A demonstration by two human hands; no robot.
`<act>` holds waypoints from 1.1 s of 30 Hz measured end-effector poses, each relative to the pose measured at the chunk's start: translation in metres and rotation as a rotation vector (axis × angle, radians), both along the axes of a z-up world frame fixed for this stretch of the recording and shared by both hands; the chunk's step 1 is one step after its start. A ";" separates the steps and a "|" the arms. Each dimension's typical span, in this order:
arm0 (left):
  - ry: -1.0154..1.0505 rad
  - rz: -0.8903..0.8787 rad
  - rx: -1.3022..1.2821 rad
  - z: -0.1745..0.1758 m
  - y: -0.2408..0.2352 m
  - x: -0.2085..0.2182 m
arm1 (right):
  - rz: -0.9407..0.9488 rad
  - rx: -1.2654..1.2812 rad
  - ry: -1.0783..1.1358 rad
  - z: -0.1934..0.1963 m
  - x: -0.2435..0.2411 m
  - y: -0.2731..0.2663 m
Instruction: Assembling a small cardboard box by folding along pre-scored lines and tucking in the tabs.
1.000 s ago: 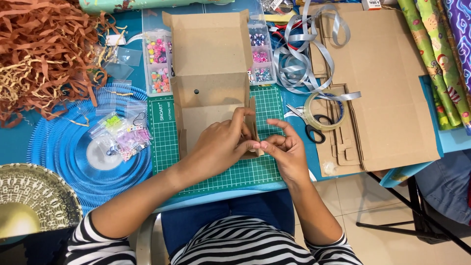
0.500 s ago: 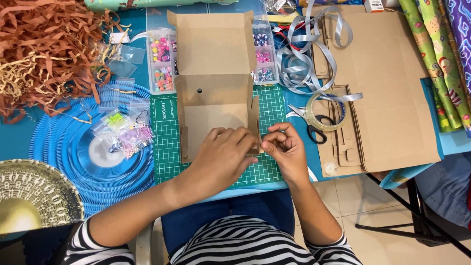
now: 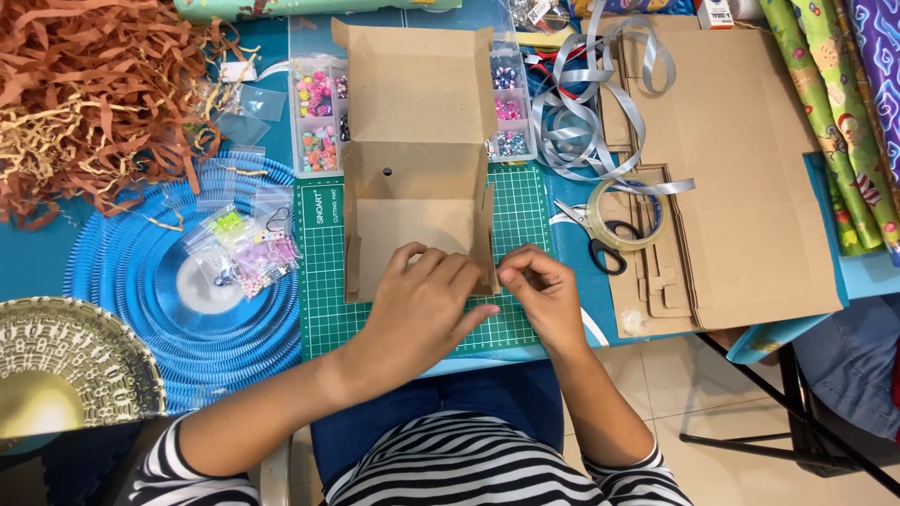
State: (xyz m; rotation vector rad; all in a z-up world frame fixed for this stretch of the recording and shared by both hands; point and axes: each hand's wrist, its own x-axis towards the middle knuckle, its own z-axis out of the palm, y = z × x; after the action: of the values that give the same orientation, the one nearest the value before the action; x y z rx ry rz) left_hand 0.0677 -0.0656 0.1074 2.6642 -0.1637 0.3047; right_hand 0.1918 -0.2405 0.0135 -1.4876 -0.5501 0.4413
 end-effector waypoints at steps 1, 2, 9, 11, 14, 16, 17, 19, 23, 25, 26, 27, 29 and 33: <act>0.001 0.002 0.001 -0.007 -0.003 0.001 | 0.002 0.001 0.001 0.002 -0.001 0.000; -0.086 0.035 0.092 -0.015 -0.007 0.002 | 0.007 -0.001 0.023 0.004 -0.002 -0.001; -0.279 0.121 0.221 -0.057 -0.027 0.019 | 0.003 0.011 -0.080 0.010 -0.004 -0.004; -0.261 0.121 0.169 -0.058 -0.028 0.020 | 0.004 0.016 -0.076 0.010 -0.004 -0.006; -0.211 0.104 0.094 -0.050 -0.026 0.014 | -0.006 0.020 -0.061 0.008 -0.003 -0.006; -0.184 0.095 0.074 -0.034 -0.021 0.007 | -0.011 0.023 -0.054 0.008 -0.002 -0.005; -0.175 0.083 0.051 -0.024 -0.017 0.002 | -0.015 0.003 -0.066 0.010 -0.002 -0.004; -0.169 0.077 0.033 -0.003 0.000 -0.008 | -0.012 -0.013 -0.079 0.013 0.000 -0.004; -0.221 0.301 0.056 0.005 0.065 -0.022 | -0.023 -0.053 -0.143 0.030 0.010 -0.007; -0.252 0.398 0.033 0.003 0.098 -0.024 | -0.019 -0.052 -0.212 0.047 0.018 -0.005; -0.242 0.462 -0.099 0.007 0.111 -0.024 | 0.020 -0.057 -0.314 0.056 0.022 -0.002; -0.237 0.523 -0.232 0.011 0.124 -0.023 | 0.058 -0.059 -0.420 0.066 0.028 0.000; -0.193 0.516 -0.408 -0.006 0.134 -0.021 | 0.127 -0.087 -0.529 0.091 0.032 0.019; -0.022 0.471 -0.657 -0.028 0.138 -0.019 | 0.315 -0.160 -0.779 0.120 0.037 0.074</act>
State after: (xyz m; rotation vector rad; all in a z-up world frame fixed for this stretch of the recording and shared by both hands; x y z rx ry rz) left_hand 0.0487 0.0723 0.0791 2.0127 0.4855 0.4434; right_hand 0.2285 -0.1664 0.1335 -1.7166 -1.4023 0.1275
